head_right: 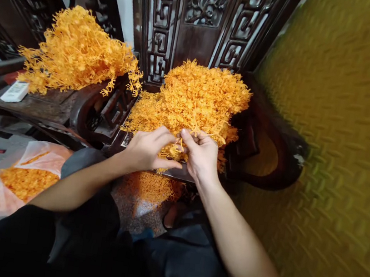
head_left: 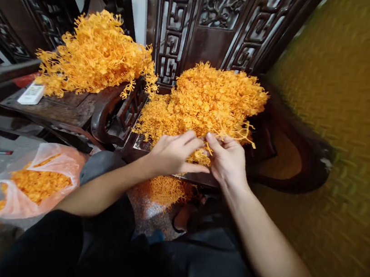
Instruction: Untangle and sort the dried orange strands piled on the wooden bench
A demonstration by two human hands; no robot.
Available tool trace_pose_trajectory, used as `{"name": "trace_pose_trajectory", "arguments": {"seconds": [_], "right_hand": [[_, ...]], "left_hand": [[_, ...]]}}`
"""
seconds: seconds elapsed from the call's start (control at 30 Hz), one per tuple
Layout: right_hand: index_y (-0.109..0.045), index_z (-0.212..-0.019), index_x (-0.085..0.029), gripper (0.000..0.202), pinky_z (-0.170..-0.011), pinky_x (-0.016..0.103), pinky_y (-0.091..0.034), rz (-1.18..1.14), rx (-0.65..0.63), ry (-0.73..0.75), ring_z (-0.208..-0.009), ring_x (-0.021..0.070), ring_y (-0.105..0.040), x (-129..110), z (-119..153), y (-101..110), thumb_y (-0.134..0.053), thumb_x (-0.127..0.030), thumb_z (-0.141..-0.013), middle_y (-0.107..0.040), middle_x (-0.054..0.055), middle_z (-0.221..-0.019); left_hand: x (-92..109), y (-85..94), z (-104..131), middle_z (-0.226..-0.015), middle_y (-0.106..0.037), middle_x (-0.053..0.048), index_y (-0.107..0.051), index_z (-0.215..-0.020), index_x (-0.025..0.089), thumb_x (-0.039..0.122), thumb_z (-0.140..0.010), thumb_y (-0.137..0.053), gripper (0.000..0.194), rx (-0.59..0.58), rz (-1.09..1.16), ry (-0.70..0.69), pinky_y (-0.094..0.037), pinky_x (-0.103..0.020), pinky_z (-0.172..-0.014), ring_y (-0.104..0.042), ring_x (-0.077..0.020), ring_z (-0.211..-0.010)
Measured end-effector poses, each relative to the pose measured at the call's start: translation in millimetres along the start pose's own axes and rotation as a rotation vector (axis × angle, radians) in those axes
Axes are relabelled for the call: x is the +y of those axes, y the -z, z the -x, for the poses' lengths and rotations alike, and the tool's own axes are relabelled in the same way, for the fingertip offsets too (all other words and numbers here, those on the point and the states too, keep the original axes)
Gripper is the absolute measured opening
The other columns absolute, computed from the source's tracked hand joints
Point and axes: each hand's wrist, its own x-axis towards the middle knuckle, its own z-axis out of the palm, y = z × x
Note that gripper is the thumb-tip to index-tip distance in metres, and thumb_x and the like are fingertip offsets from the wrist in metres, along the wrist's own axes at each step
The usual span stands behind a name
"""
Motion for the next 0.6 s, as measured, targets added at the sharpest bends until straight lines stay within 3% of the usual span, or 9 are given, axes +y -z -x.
{"name": "trace_pose_trajectory", "arguments": {"seconds": [0.13,0.23,0.33,0.4,0.47,0.53,0.6], "right_hand": [[-0.066,-0.070,-0.020,0.041,-0.051,0.026,-0.054,0.011,0.004,0.069,-0.060,0.0133,-0.063,3.6,-7.4,-4.3,-0.099,-0.042,-0.058,-0.068,0.001,-0.072],[-0.063,-0.068,-0.020,0.042,-0.047,0.025,-0.051,0.003,0.100,0.173,-0.057,0.0121,-0.061,-2.0,-29.6,6.5,-0.099,-0.040,-0.059,-0.068,0.001,-0.072],[-0.062,-0.066,-0.019,0.043,-0.043,0.020,-0.047,-0.027,0.175,0.218,-0.053,0.0088,-0.058,-14.6,-53.0,27.7,-0.100,-0.038,-0.058,-0.065,-0.001,-0.066],[-0.066,-0.070,-0.018,0.041,-0.043,0.018,-0.048,-0.028,0.133,0.165,-0.052,0.0073,-0.058,-21.7,-59.4,39.0,-0.100,-0.037,-0.058,-0.066,-0.002,-0.067],[-0.071,-0.075,-0.018,0.039,-0.045,0.017,-0.052,-0.011,0.056,0.092,-0.053,0.0070,-0.059,-24.5,-57.8,43.0,-0.100,-0.036,-0.057,-0.068,-0.002,-0.069],[-0.073,-0.077,-0.019,0.038,-0.049,0.017,-0.056,0.007,-0.006,0.035,-0.055,0.0080,-0.062,-23.0,-52.3,39.9,-0.100,-0.035,-0.057,-0.070,-0.001,-0.070],[-0.073,-0.076,-0.020,0.036,-0.049,0.018,-0.056,0.020,-0.039,-0.001,-0.055,0.0089,-0.063,-18.8,-47.5,33.1,-0.100,-0.036,-0.058,-0.071,-0.001,-0.070]], "left_hand": [[8.3,0.5,8.0,-0.099,-0.074,-0.011,-0.077,-0.101,0.023,0.044,-0.104,-0.051,0.034,-0.081,-0.015,-0.063,-0.048,-0.035,-0.071,-0.068,-0.0219,-0.087],[11.9,7.6,18.7,-0.086,-0.075,-0.007,-0.078,-0.096,0.027,0.044,-0.101,-0.058,0.027,-0.162,0.054,-0.244,-0.051,-0.035,-0.067,-0.068,-0.0204,-0.078],[7.0,13.4,26.4,-0.084,-0.076,-0.001,-0.078,-0.101,0.032,0.039,-0.098,-0.065,0.014,-0.071,0.134,-0.354,-0.056,-0.032,-0.069,-0.070,-0.0170,-0.075],[-12.0,14.0,19.2,-0.094,-0.079,-0.002,-0.077,-0.106,0.030,0.031,-0.100,-0.061,0.016,0.117,0.150,-0.242,-0.059,-0.031,-0.077,-0.073,-0.0158,-0.084],[-43.8,12.2,1.0,-0.100,-0.079,-0.006,-0.076,-0.110,0.024,0.026,-0.101,-0.061,0.018,0.270,0.149,0.014,-0.061,-0.032,-0.082,-0.074,-0.0168,-0.089],[-79.8,9.1,-21.4,-0.099,-0.078,-0.008,-0.072,-0.116,0.017,0.018,-0.098,-0.061,0.021,0.248,0.213,0.303,-0.061,-0.032,-0.080,-0.075,-0.0167,-0.084],[-107.5,6.4,-39.7,-0.104,-0.078,-0.013,-0.070,-0.119,0.011,0.009,-0.092,-0.067,0.027,0.185,0.182,0.504,-0.061,-0.035,-0.088,-0.075,-0.0209,-0.094]]}}
